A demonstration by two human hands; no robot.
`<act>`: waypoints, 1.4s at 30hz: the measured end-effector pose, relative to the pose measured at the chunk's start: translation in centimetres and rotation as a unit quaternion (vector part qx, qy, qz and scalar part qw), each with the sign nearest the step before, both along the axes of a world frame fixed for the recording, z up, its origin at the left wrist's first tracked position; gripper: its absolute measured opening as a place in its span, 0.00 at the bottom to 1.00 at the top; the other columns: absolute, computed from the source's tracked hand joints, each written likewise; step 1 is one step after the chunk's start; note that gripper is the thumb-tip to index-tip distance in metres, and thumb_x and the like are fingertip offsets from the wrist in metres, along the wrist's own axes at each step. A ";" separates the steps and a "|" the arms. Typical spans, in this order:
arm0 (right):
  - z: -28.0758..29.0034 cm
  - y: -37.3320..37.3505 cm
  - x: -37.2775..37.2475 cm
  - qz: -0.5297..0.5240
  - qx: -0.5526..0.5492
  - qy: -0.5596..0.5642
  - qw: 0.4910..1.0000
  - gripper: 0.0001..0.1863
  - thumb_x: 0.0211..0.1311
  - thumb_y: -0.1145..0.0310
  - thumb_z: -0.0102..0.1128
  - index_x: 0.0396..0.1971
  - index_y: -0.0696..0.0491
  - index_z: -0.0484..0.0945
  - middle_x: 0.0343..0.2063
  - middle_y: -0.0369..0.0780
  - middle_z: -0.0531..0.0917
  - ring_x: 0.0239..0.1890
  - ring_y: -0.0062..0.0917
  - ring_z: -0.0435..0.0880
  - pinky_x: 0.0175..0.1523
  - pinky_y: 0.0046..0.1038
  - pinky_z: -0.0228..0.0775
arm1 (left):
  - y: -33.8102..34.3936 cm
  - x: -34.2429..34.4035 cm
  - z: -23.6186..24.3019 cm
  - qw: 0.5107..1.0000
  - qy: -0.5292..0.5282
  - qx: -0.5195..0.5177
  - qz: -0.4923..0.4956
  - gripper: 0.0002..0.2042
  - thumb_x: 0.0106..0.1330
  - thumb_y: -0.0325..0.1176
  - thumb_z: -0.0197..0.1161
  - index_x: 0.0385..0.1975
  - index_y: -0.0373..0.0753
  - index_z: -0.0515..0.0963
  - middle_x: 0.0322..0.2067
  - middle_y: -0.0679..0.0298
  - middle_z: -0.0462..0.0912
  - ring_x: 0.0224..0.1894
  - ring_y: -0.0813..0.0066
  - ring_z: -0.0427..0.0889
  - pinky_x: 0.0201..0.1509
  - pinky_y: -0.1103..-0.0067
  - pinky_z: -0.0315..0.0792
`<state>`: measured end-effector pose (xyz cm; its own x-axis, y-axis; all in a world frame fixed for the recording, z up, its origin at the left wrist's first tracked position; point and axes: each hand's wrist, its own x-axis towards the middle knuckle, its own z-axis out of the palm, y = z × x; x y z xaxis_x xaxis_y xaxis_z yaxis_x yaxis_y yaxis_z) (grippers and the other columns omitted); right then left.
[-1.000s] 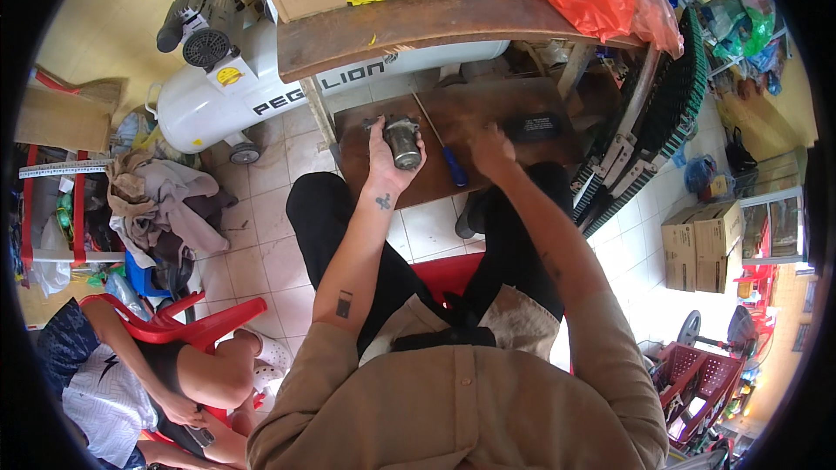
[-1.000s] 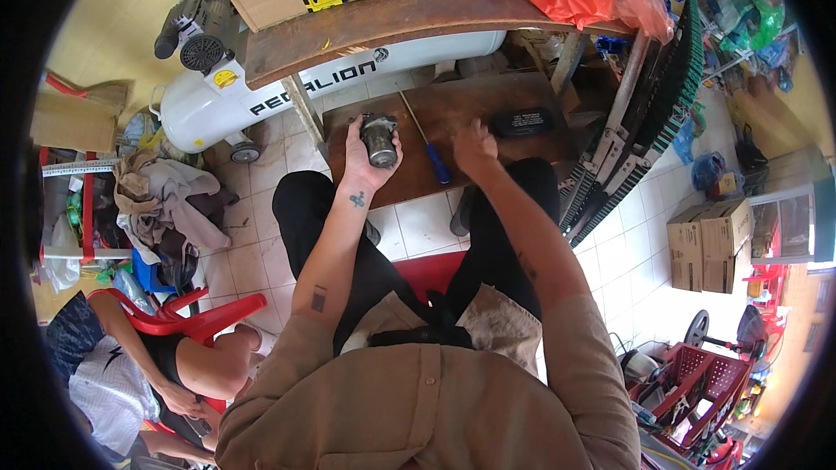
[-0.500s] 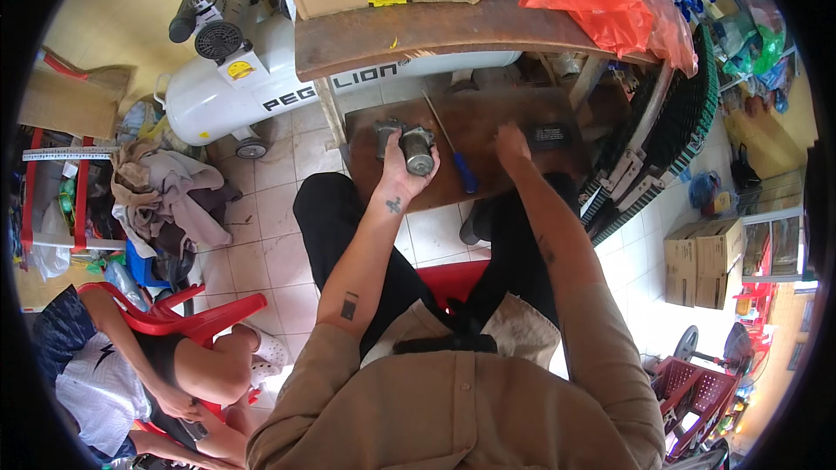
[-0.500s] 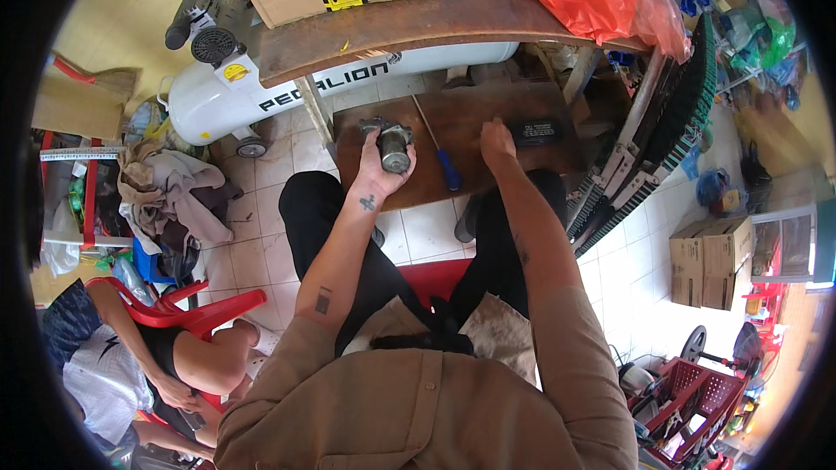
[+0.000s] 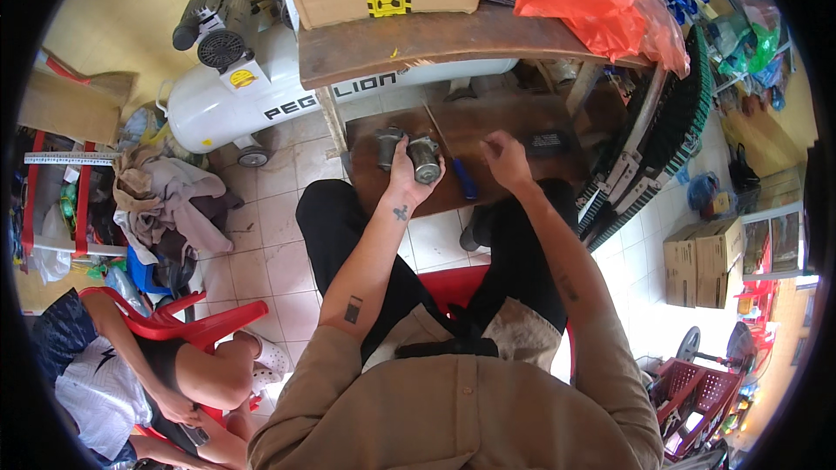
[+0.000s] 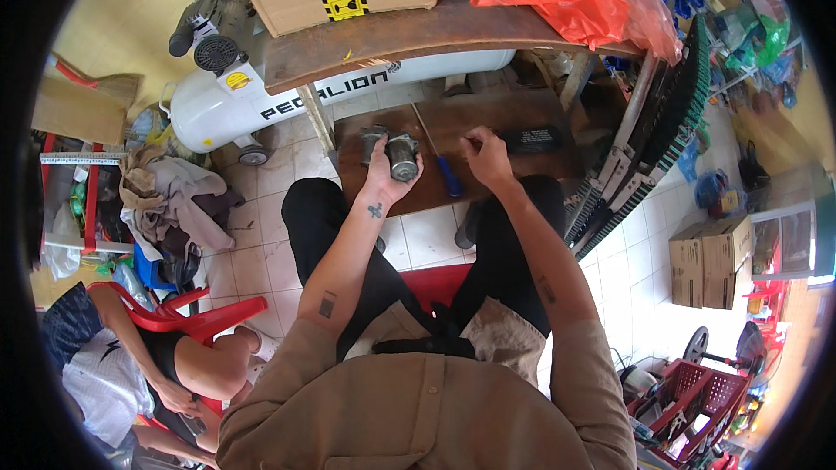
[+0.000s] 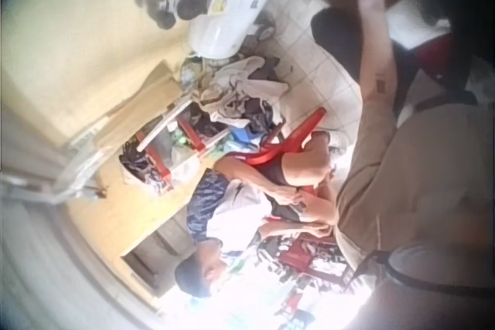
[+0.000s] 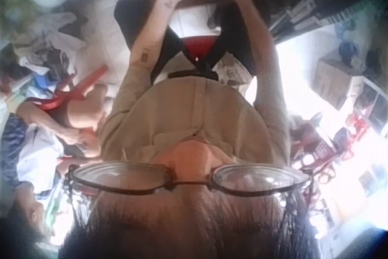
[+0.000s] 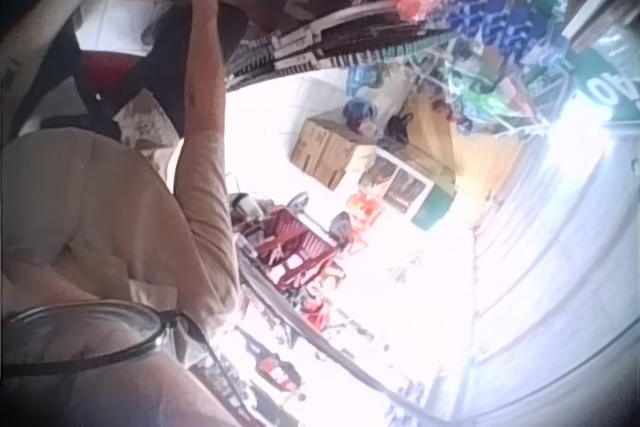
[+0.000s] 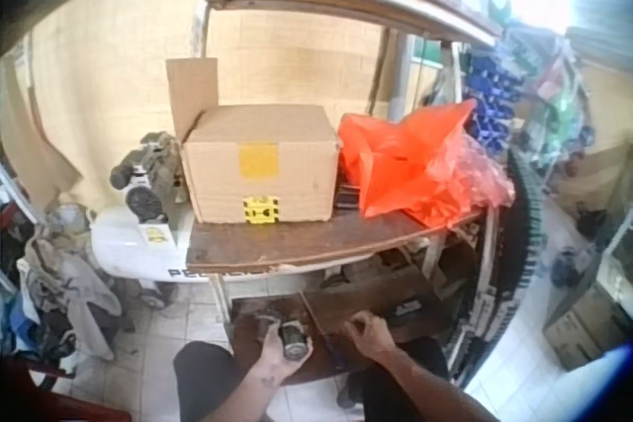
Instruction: The person holds a metal motor component and uses a screwdriver to loosen or tighten a screw on its side.
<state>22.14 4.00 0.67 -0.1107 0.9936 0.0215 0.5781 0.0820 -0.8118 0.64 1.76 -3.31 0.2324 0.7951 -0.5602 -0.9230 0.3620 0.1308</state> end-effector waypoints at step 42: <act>-2.4 -3.0 -6.0 -0.139 -0.011 0.367 0.920 0.11 0.53 0.70 0.76 0.30 0.63 0.85 0.26 0.39 0.87 0.27 0.16 0.81 0.35 0.19 0.73 | -1.6 3.5 1.1 0.964 0.206 0.164 -0.022 0.17 0.71 0.54 0.56 0.45 0.48 0.76 0.38 0.72 0.82 0.40 0.80 0.80 0.42 0.79 0.73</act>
<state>16.17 1.01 -1.69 0.1846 0.9823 -0.0308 -0.1305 -0.0066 -0.9914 4.16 0.11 -2.19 0.0820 0.9399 -0.3315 -0.7525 0.2764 0.5977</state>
